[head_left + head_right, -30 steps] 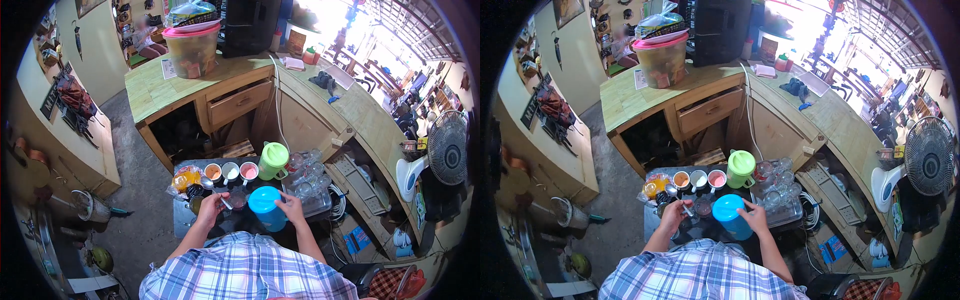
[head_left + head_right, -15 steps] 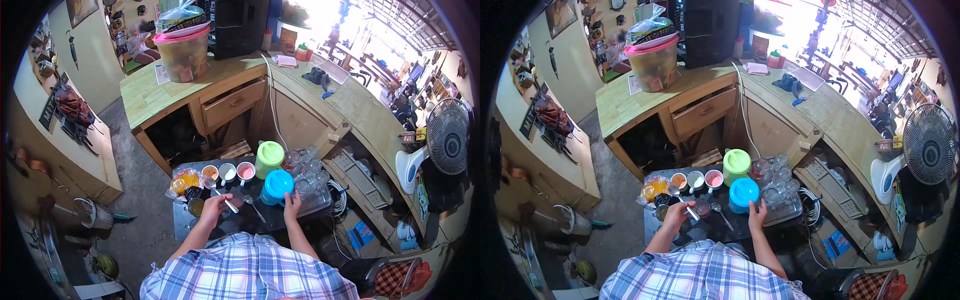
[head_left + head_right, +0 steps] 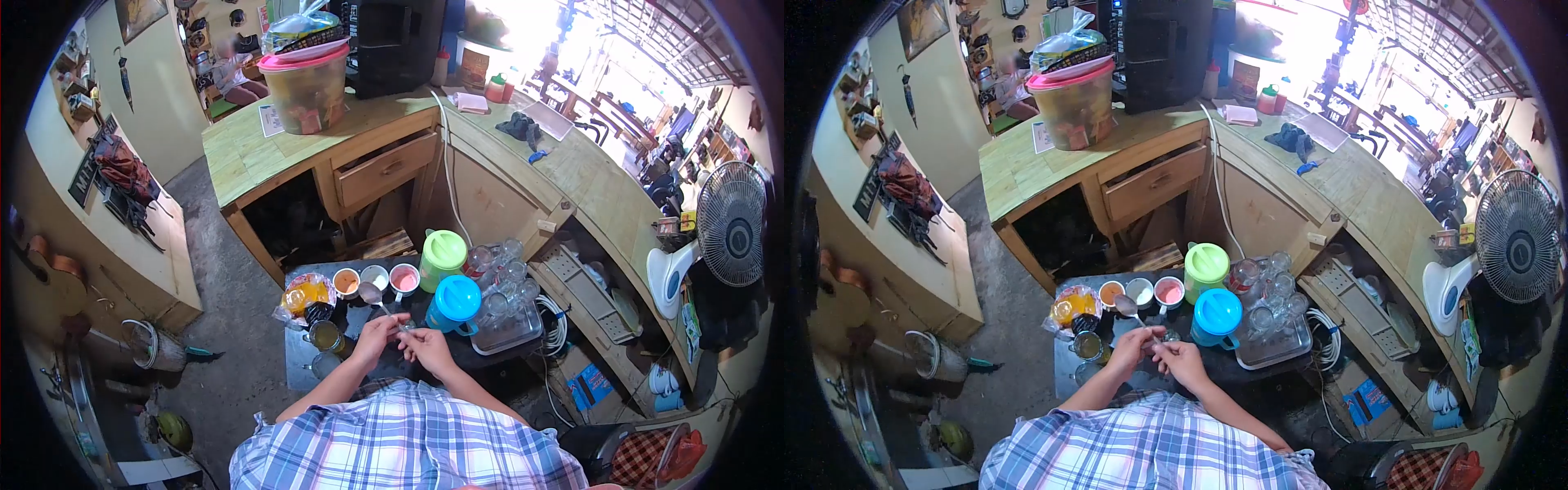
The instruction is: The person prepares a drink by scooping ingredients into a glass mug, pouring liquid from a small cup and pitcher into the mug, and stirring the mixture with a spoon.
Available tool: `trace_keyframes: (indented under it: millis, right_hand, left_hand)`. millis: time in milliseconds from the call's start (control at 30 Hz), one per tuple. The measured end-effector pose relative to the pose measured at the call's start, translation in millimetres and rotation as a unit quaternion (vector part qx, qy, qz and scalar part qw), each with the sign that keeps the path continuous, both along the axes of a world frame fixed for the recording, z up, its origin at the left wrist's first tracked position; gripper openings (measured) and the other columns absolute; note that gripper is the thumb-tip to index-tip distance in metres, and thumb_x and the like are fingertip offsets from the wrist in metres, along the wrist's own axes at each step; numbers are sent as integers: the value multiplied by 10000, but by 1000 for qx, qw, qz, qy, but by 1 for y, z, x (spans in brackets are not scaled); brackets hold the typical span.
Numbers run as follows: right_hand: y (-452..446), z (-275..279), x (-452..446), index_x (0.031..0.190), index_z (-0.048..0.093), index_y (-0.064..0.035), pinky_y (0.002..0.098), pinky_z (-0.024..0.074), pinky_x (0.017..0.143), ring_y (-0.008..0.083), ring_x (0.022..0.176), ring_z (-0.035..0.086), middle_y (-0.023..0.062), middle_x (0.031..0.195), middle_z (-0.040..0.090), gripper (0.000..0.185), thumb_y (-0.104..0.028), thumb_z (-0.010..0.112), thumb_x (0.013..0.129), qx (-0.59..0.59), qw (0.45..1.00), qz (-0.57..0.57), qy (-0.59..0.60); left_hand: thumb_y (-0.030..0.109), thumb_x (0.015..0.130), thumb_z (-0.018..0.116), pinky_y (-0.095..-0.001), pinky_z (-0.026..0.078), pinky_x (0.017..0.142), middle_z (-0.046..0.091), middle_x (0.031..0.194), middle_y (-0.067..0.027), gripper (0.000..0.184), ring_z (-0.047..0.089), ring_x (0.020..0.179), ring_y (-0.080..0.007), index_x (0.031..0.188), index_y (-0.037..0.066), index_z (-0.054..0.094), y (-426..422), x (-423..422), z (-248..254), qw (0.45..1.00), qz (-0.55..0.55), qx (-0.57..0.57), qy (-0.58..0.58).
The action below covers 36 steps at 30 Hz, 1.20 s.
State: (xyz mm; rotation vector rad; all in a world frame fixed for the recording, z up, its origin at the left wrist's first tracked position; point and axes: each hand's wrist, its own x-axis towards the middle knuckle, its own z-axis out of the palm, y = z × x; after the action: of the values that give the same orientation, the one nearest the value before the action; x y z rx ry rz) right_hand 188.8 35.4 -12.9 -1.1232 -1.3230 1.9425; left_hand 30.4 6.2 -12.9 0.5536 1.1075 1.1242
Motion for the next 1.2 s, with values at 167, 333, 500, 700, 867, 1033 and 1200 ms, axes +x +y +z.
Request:
trace_keyframes:
  millis: [167, 333, 500, 700, 867, 1033, 1200]
  right_hand:
    - [12, 0, 13, 947, 699, 22, 217, 456, 506, 77, 554, 579, 38, 727, 660, 219, -179, 615, 917, 179, 975, -58, -120]
    - [22, -1, 17, 878, 723, -35, 399, 507, 708, 299, 771, 636, 118, 789, 672, 158, -161, 671, 799, 410, 850, 4, -329]
    - [34, -28, -14, 821, 727, -58, 379, 490, 712, 257, 832, 613, 69, 818, 669, 137, -177, 693, 763, 541, 802, 70, -245]
    - [42, -47, -33, 775, 705, -83, 382, 433, 681, 239, 799, 585, 49, 778, 660, 110, -188, 679, 759, 626, 700, 109, -324]
    - [49, -49, -35, 762, 701, -87, 386, 424, 678, 239, 786, 583, 49, 771, 659, 109, -191, 668, 758, 624, 719, 87, -295]
    - [53, -48, -40, 768, 704, -88, 387, 418, 672, 232, 794, 582, 47, 784, 663, 111, -189, 659, 763, 579, 766, 95, -264]
    - [48, -43, -32, 742, 695, -83, 409, 420, 665, 245, 750, 592, 58, 759, 657, 130, -205, 657, 768, 576, 746, 112, -314]
  left_hand:
    - [232, 911, 620, -246, 467, 770, 589, 1105, 7, 517, 559, 919, -89, 1366, 81, 427, -29, -5, -20, 998, 40, -54, 4]
    - [158, 725, 792, -273, 456, 717, 526, 1069, -21, 751, 531, 932, -121, 1340, 73, 368, -42, -25, -70, 975, 141, -139, 96]
    - [94, 500, 883, -331, 449, 938, 477, 1207, -121, 1038, 520, 1083, -259, 1350, -4, 295, -9, -10, -111, 960, 147, -92, 221]
    - [117, 471, 900, -361, 428, 1003, 507, 1275, -170, 1075, 513, 1179, -275, 1360, 31, 303, 5, -2, -134, 921, 106, -28, 374]
    - [175, 468, 917, -373, 452, 970, 569, 1199, -147, 1040, 572, 1096, -281, 1339, 53, 363, 3, 3, -151, 916, 141, 42, 373]
    - [180, 466, 911, -382, 458, 955, 592, 1169, -163, 955, 586, 1082, -299, 1285, 41, 440, 8, 2, -156, 898, 171, 100, 392]
    - [168, 460, 906, -384, 464, 943, 601, 1163, -171, 919, 590, 1082, -317, 1259, 39, 471, 1, 7, -153, 895, 144, 85, 413]
